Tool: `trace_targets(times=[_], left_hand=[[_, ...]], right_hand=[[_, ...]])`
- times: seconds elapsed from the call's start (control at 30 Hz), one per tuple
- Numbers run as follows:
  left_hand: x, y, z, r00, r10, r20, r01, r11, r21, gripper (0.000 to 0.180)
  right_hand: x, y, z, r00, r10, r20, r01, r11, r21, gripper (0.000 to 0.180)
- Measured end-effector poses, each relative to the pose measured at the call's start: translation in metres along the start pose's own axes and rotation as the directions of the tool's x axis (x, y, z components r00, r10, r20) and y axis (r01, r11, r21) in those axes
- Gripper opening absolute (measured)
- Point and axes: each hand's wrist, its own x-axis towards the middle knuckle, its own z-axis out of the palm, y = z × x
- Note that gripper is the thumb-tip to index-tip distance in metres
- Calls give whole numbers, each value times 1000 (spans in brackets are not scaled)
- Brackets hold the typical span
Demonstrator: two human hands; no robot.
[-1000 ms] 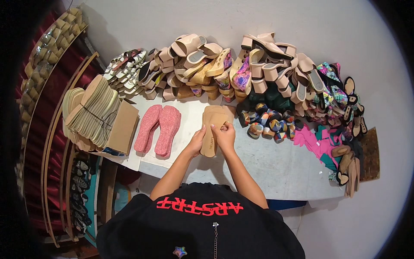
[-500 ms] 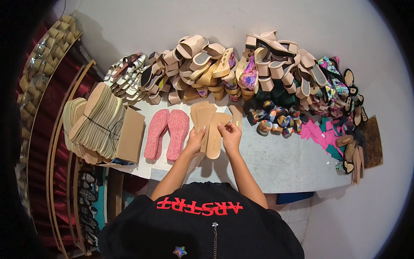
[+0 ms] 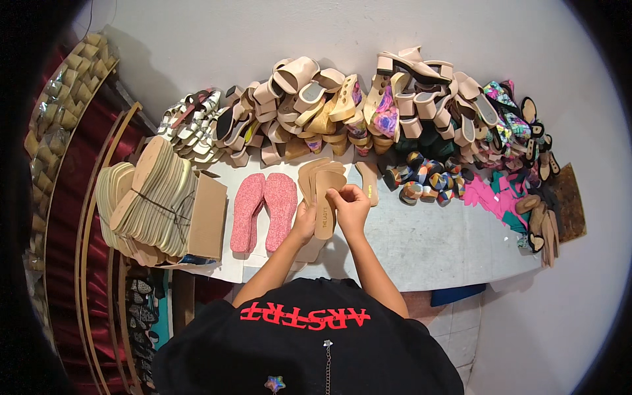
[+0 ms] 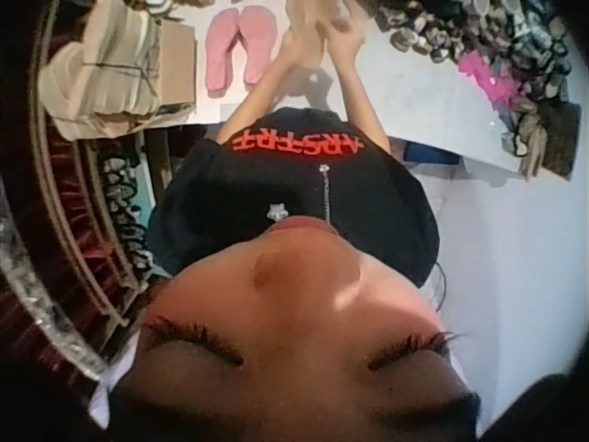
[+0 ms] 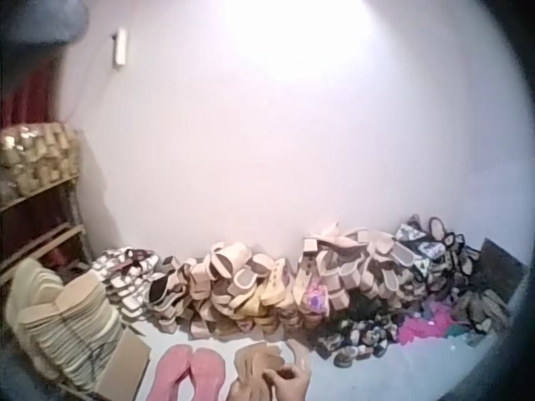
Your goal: Organize and pair shoe components and finished shoes on a production table.
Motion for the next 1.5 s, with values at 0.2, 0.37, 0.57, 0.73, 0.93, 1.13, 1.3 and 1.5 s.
trace_targets(times=[0.2, 0.37, 0.57, 0.73, 0.93, 1.13, 1.3, 1.5], left_hand=[[-2, 7, 7, 983, -98, 158, 123, 980, -155, 31], [-4, -1, 11, 989, -104, 110, 107, 994, -18, 29], [-9, 4, 10, 969, -161, 188, 163, 987, 7, 28], [-12, 11, 14, 960, -125, 249, 136, 990, -26, 29], [-11, 16, 16, 955, -128, 269, 140, 990, -26, 35], [-7, 16, 15, 955, -135, 264, 150, 988, -36, 43], [-5, 15, 12, 956, -153, 250, 171, 984, -53, 43], [-4, 11, 10, 955, -133, 266, 144, 989, -20, 46]], right_hand=[[1, -4, -8, 1000, 29, -11, -31, 950, -311, 22], [0, -11, -12, 945, -326, -18, 240, 731, -639, 44], [14, -25, -26, 783, -467, 411, 596, 374, -710, 44], [23, -32, -30, 784, -418, 459, 618, 446, -648, 39], [31, -33, -33, 778, -366, 511, 629, 466, -622, 33], [29, -27, -25, 744, -464, 481, 665, 443, -602, 27], [26, -23, -22, 784, -440, 439, 615, 452, -646, 27], [27, -5, -25, 766, -510, 390, 635, 507, -583, 22]])
